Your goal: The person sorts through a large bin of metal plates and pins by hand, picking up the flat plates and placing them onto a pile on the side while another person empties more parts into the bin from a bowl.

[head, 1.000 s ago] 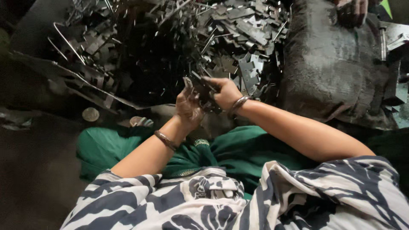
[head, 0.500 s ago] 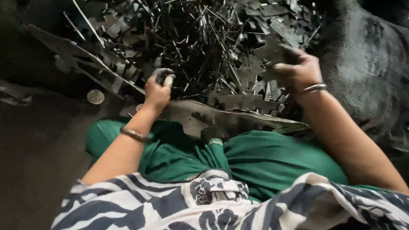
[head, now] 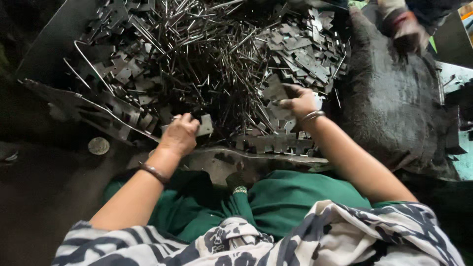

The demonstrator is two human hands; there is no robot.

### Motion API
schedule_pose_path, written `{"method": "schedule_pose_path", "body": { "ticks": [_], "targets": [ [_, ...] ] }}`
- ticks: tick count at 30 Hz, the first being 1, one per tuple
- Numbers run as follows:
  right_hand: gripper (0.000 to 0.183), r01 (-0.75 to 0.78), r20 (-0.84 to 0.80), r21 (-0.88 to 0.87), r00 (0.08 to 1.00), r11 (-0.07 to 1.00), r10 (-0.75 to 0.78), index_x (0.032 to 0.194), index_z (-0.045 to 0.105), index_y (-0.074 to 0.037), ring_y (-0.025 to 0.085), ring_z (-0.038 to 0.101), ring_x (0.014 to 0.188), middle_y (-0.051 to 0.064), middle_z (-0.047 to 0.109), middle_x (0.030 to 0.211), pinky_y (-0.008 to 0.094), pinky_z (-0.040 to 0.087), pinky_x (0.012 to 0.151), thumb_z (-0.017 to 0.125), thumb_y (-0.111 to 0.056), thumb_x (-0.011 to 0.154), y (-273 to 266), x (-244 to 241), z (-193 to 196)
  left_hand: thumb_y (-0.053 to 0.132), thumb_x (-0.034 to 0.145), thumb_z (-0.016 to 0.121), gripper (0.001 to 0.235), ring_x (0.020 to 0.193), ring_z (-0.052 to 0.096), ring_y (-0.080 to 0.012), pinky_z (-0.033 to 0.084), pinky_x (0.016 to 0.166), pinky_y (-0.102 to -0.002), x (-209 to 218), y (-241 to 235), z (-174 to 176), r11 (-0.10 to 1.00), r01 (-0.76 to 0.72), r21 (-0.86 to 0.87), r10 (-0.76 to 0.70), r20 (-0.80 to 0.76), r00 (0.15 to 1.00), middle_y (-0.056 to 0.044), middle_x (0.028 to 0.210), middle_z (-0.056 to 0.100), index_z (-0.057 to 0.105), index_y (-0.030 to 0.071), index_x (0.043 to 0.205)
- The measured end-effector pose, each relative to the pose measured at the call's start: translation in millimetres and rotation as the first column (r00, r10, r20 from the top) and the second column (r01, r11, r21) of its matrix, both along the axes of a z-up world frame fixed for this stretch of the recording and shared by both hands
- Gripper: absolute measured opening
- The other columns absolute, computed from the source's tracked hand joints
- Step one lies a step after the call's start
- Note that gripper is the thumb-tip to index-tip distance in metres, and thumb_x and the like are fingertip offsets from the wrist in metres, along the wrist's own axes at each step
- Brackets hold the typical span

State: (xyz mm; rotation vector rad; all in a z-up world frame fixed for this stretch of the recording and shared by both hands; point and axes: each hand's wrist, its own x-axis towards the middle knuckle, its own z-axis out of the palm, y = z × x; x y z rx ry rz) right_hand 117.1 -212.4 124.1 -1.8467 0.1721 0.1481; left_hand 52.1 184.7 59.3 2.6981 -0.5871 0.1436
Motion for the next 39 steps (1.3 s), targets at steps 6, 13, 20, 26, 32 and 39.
{"method": "schedule_pose_path", "body": {
  "ticks": [6,13,20,26,32,39],
  "targets": [
    [0.066,0.083,-0.304,0.406,0.951,0.91,0.049,0.142,0.059,-0.003,0.027,0.073,0.08,0.02,0.075,0.111,0.032,0.052,0.055,0.07,0.006,0.078,34.3,-17.9,15.7,0.008,0.092,0.078,0.013,0.089,0.069,-0.0307,0.056,0.083,-0.045,15.7,35.2,28.7,0.507,-0.025,-0.861,-0.154,-0.119,0.981,-0.013,0.097,0.074,0.072,-0.001,0.1],
    [0.06,-0.152,0.048,0.096,0.988,0.984,0.148,0.147,0.051,-0.008,0.024,0.066,0.112,0.019,0.065,0.131,0.039,0.06,0.088,0.066,0.004,0.091,79.7,-15.7,26.6,0.026,0.099,0.065,0.025,0.085,0.07,-0.0239,0.057,0.078,-0.039,11.6,-35.1,35.3,-0.049,-0.654,-0.755,-0.453,-0.566,0.688,-0.01,0.097,0.072,0.07,0.002,0.105],
    [0.084,-0.596,0.13,-0.607,0.578,0.526,0.805,0.15,0.047,-0.005,0.033,0.058,0.12,0.023,0.058,0.137,0.042,0.053,0.094,0.069,0.005,0.069,125.2,-28.2,48.9,0.044,0.103,0.059,0.043,0.086,0.068,-0.0226,0.056,0.079,-0.037,21.7,-125.6,44.9,-0.462,-0.794,-0.395,-0.681,-0.415,0.603,-0.011,0.097,0.071,0.067,0.002,0.107],
    [0.059,-0.029,-0.348,0.487,0.91,0.873,0.225,0.141,0.057,0.007,0.025,0.073,0.096,0.016,0.074,0.116,0.033,0.059,0.084,0.057,0.0,0.082,49.0,1.5,47.4,0.038,0.085,0.079,0.068,0.115,0.062,-0.0235,0.052,0.1,-0.038,16.0,-59.7,66.7,0.274,-0.512,-0.814,-0.597,-0.562,0.573,-0.011,0.126,0.068,0.054,0.018,0.144],
    [0.023,0.042,0.283,-0.498,0.952,0.866,0.117,0.13,0.064,0.009,0.024,0.062,0.086,0.014,0.069,0.104,0.031,0.051,0.079,0.064,-0.004,0.111,-158.4,-0.9,-4.4,0.034,0.066,0.089,0.047,0.101,0.065,-0.0367,0.054,0.084,-0.049,32.8,84.5,43.4,0.952,-0.168,0.257,0.208,-0.137,0.969,-0.014,0.106,0.068,0.075,0.01,0.104],
    [0.039,0.391,0.3,-0.907,0.86,0.155,-0.413,0.135,0.063,0.0,0.039,0.059,0.105,0.024,0.061,0.124,0.044,0.047,0.09,0.07,-0.012,0.098,-361.3,-61.3,0.6,0.02,0.095,0.058,0.017,0.108,0.066,-0.0235,0.052,0.089,-0.043,34.7,122.7,24.6,0.824,-0.015,0.567,0.02,-0.003,1.0,-0.002,0.104,0.067,0.073,0.021,0.102]
  ]
}}
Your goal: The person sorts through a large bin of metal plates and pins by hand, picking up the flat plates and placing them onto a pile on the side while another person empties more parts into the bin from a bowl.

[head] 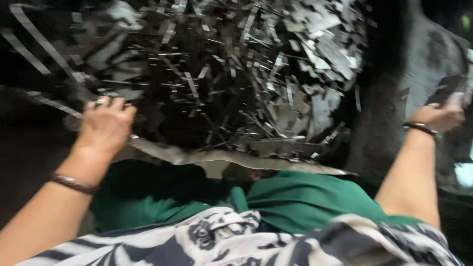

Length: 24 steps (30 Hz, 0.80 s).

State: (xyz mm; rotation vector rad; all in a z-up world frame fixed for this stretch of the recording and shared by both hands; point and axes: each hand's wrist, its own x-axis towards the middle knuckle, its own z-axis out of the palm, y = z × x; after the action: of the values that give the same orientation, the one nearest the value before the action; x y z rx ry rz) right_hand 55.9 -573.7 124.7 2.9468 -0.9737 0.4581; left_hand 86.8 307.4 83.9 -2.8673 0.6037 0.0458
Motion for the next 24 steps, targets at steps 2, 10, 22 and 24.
{"method": "schedule_pose_path", "body": {
  "ticks": [2,10,22,24],
  "targets": [
    [0.045,0.044,-0.051,-0.06,0.998,0.997,-0.047,0.137,0.062,-0.003,0.043,0.058,0.111,0.027,0.059,0.13,0.048,0.046,0.094,0.071,-0.015,0.095,9.6,6.0,-6.6,0.022,0.09,0.057,0.017,0.11,0.066,-0.0202,0.052,0.092,-0.041,14.0,-1.4,2.5,0.989,0.095,0.115,-0.093,-0.024,0.995,0.002,0.103,0.067,0.071,0.024,0.099],
    [0.061,-0.728,0.093,-0.017,0.681,0.685,0.726,0.142,0.051,0.005,0.042,0.062,0.121,0.029,0.059,0.134,0.047,0.052,0.102,0.072,-0.007,0.085,226.6,44.8,46.2,0.016,0.065,0.079,0.047,0.097,0.071,-0.0227,0.059,0.085,-0.037,48.8,-2.7,5.6,0.827,0.15,-0.542,-0.321,-0.234,0.918,-0.005,0.103,0.074,0.073,0.018,0.111],
    [0.065,-0.212,0.459,0.688,0.868,-0.694,0.189,0.164,0.041,0.001,0.02,0.07,0.085,0.018,0.073,0.112,0.031,0.057,0.071,0.062,-0.02,0.107,399.3,24.6,126.5,0.007,0.091,0.076,0.028,0.103,0.071,-0.0337,0.058,0.087,-0.041,25.1,-144.5,7.4,0.508,0.139,-0.85,-0.07,0.12,0.99,-0.012,0.115,0.073,0.072,0.01,0.118],
    [0.064,-0.218,0.513,0.61,0.841,-0.762,0.171,0.167,0.037,-0.004,0.018,0.064,0.068,0.015,0.072,0.103,0.031,0.052,0.065,0.051,-0.035,0.112,405.8,26.6,124.2,0.006,0.086,0.073,0.036,0.108,0.069,-0.0339,0.056,0.093,-0.043,32.9,-154.0,5.5,0.498,0.168,-0.851,-0.081,0.147,0.986,-0.013,0.118,0.071,0.07,0.009,0.121]
  ]
}}
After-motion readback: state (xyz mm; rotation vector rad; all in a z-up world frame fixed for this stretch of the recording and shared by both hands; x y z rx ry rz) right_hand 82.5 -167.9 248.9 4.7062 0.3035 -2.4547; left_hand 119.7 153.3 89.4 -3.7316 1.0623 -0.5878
